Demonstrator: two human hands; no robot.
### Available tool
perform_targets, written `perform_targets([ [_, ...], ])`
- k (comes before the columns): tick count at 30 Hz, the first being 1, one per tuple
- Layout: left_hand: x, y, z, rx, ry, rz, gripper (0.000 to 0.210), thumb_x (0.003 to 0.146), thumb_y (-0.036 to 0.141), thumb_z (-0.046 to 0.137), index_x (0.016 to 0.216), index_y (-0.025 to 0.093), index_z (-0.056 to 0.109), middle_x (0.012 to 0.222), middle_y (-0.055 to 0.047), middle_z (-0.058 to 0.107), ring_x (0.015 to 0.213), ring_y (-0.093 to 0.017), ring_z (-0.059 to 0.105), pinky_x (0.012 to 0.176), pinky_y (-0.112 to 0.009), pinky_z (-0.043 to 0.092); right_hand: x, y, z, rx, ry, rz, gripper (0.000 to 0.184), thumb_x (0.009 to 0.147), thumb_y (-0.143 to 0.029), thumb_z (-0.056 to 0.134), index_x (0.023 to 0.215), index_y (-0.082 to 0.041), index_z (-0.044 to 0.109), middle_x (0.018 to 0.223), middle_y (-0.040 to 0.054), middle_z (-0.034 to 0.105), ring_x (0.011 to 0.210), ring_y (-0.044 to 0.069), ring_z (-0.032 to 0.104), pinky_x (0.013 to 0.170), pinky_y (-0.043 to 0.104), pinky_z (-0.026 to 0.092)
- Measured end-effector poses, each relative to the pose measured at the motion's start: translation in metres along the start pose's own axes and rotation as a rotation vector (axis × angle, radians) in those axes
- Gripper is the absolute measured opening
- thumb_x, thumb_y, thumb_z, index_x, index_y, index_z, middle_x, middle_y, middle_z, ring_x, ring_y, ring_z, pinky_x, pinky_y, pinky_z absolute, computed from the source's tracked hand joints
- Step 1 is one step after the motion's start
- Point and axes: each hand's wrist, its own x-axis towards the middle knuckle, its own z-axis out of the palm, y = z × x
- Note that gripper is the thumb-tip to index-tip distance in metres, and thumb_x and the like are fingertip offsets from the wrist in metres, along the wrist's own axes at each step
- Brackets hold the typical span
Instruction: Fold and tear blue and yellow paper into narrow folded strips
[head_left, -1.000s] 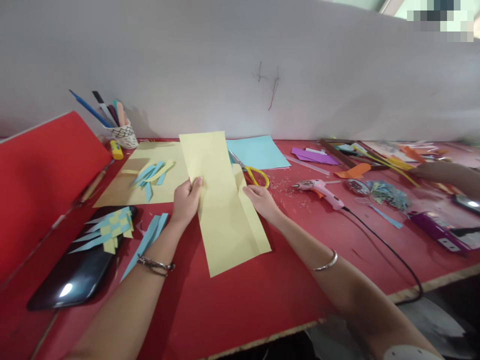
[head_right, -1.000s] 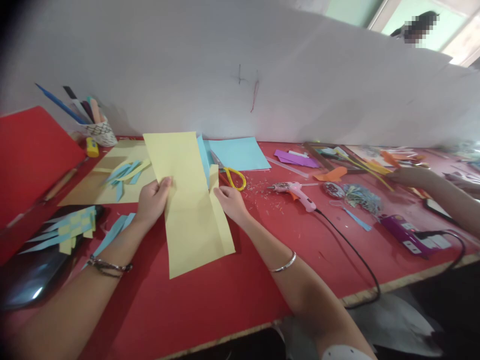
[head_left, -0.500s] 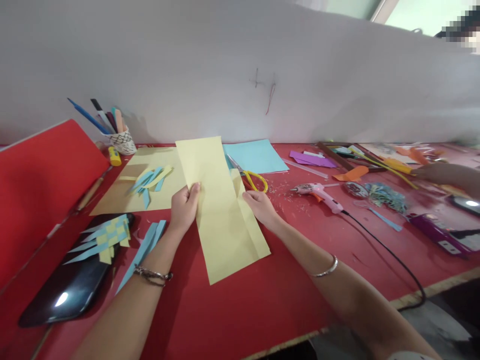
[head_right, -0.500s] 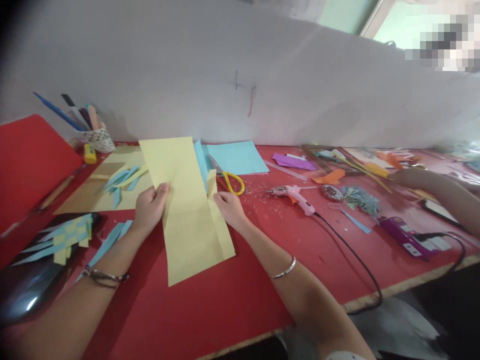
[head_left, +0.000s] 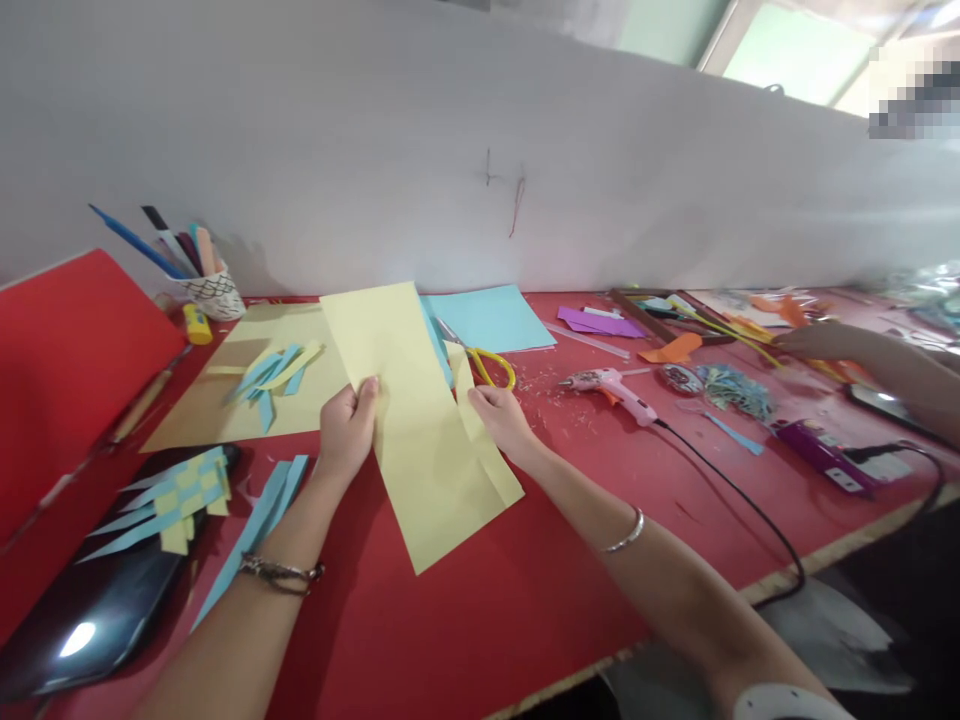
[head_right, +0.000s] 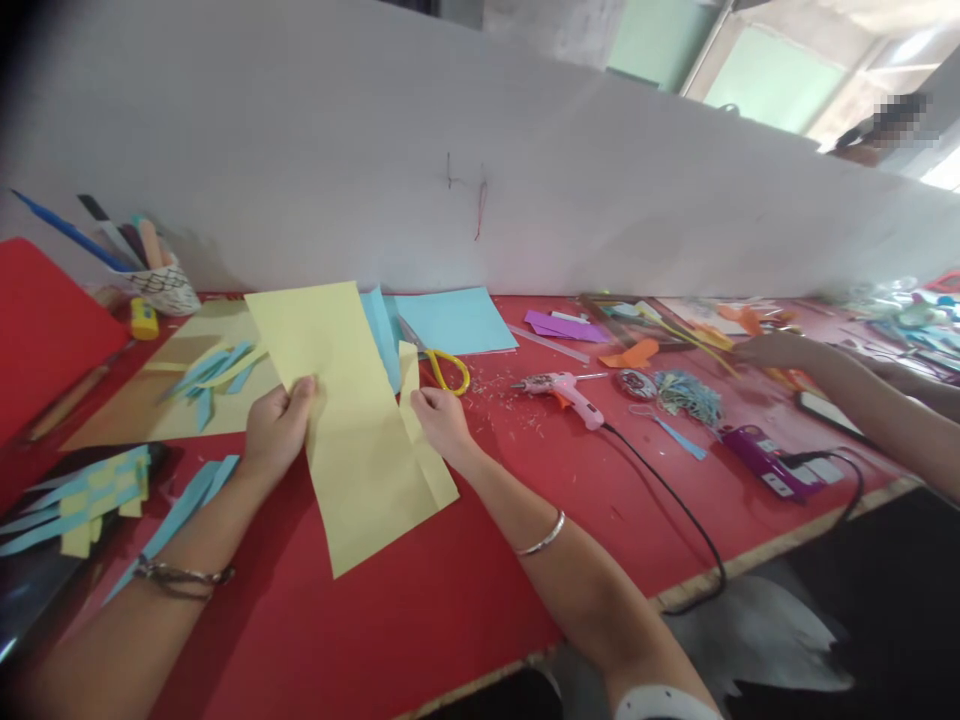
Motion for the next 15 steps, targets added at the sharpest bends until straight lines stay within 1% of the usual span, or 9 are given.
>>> perform_targets([
  [6,-0.0014,0.0033,-0.0011,0.010,0.016,-0.002,0.034,0.069,0.034,0.043,0.040,0.022,0.030,0.038,0.004,0.030,0.044,-0.012,0.034,0.043,-0.023,0.029,-0.0025,-0.0034,-0.0015,0.009,0.029,-0.001,0.028,0.070,-0.030,0.038,0.048,-0.020,0.022,0.046,-0.0060,0.021,0.042,0.006,0.021,0.041,0.023,0.015],
  [12,-0.0014,0.0039,-0.0027,0.016,0.030,0.002,0.035,0.070,0.033,0.043,0.040,0.022,0.028,0.037,0.005,0.030,0.043,-0.012,0.033,0.043,-0.023,0.029,-0.0019,-0.0012,-0.0029,0.018,0.042,0.006,0.029,0.071,-0.034,0.037,0.049,-0.021,0.024,0.046,-0.0061,0.022,0.041,0.007,0.024,0.041,0.022,0.017],
  [15,-0.0015,0.0048,-0.0033,0.016,0.036,-0.004,0.034,0.071,0.032,0.043,0.041,0.022,0.029,0.037,0.005,0.030,0.043,-0.011,0.032,0.043,-0.024,0.029,-0.0010,-0.0008,-0.0042,0.022,0.025,-0.006,0.029,0.071,-0.036,0.037,0.050,-0.021,0.024,0.047,-0.0059,0.023,0.042,0.007,0.026,0.041,0.022,0.020],
])
